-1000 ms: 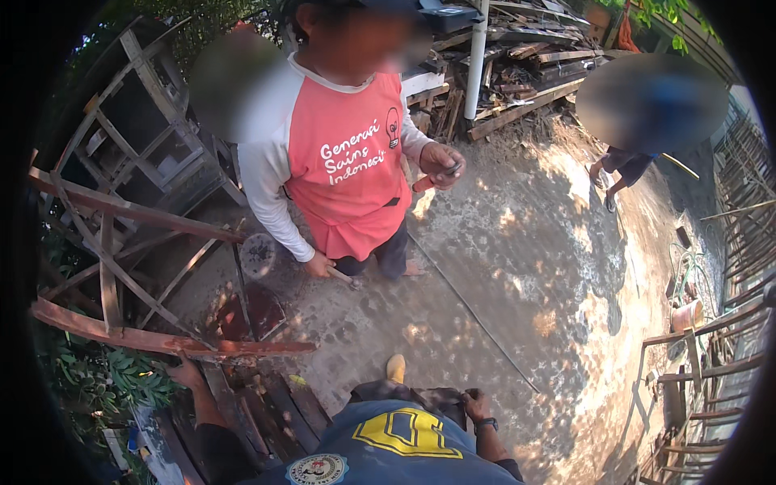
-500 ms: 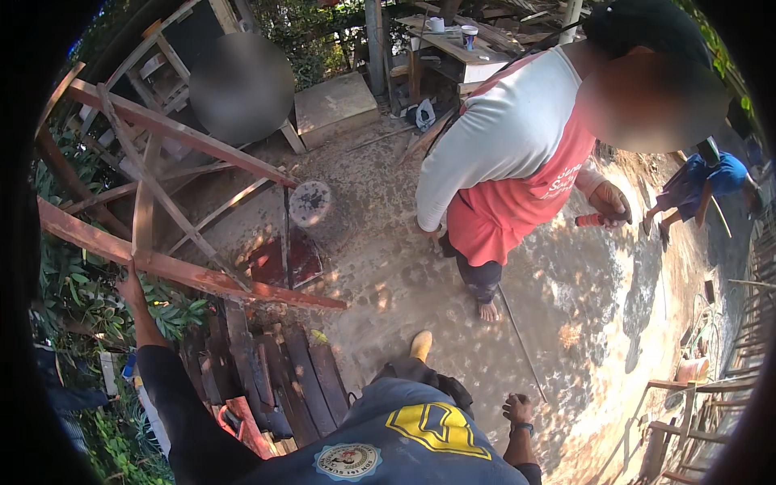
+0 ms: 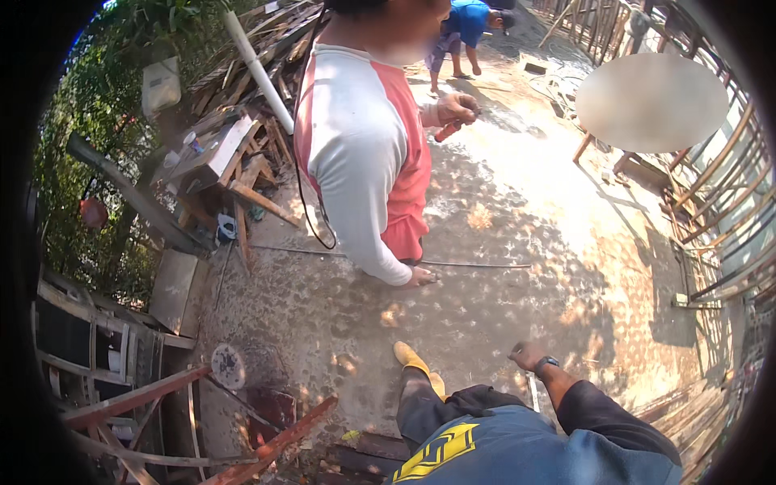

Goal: The person straightens a long metal rod by hand and using a long metal bar with a slot, pressing the rod against the concrete floor to bend it into shape.

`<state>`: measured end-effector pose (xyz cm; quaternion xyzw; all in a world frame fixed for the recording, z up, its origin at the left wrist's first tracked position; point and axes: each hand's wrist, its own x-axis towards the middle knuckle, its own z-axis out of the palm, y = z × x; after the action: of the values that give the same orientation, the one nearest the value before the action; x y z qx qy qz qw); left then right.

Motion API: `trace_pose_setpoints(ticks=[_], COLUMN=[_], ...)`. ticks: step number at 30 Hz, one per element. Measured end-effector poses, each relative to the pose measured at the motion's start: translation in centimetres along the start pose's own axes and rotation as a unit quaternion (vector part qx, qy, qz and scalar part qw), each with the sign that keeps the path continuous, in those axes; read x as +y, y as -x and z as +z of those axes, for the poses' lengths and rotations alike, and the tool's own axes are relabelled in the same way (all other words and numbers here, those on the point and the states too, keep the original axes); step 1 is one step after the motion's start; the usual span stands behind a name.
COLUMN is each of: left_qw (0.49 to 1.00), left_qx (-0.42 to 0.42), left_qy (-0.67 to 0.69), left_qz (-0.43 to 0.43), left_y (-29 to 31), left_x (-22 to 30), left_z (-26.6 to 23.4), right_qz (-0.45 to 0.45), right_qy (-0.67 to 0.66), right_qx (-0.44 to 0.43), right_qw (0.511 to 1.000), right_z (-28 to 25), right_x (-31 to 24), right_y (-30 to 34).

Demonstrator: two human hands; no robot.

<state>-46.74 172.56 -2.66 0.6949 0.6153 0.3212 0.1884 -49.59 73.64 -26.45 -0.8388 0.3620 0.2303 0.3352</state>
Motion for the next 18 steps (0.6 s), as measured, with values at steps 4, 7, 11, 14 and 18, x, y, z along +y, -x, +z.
trace_pose_setpoints(ticks=[4,7,11,14,18], left_qw=[0.999,0.999,0.997,0.991,0.999], left_qx=[0.001,-0.003,0.018,0.007,-0.040], left_qy=[-0.020,-0.028,-0.069,-0.132,-0.012], left_qz=[0.031,0.036,0.022,0.028,0.008], left_y=[2.5,1.2,-5.2,-14.2,-9.9], left_x=[3.2,2.9,-2.7,-4.2,-5.5], left_z=[0.7,1.7,-0.1,1.8,2.7], right_qz=[0.044,0.034,-0.002,-0.024,-0.054], right_qy=[0.104,0.167,0.055,-0.114,-0.081], right_qx=[-0.053,-0.070,-0.064,-0.095,-0.117], right_qw=[0.992,0.983,0.996,0.989,0.988], right_z=[1.6,3.7,3.9,7.7,9.4], right_x=[6.1,9.3,2.7,1.8,-2.2], right_y=[3.3,2.4,3.0,0.3,0.0])
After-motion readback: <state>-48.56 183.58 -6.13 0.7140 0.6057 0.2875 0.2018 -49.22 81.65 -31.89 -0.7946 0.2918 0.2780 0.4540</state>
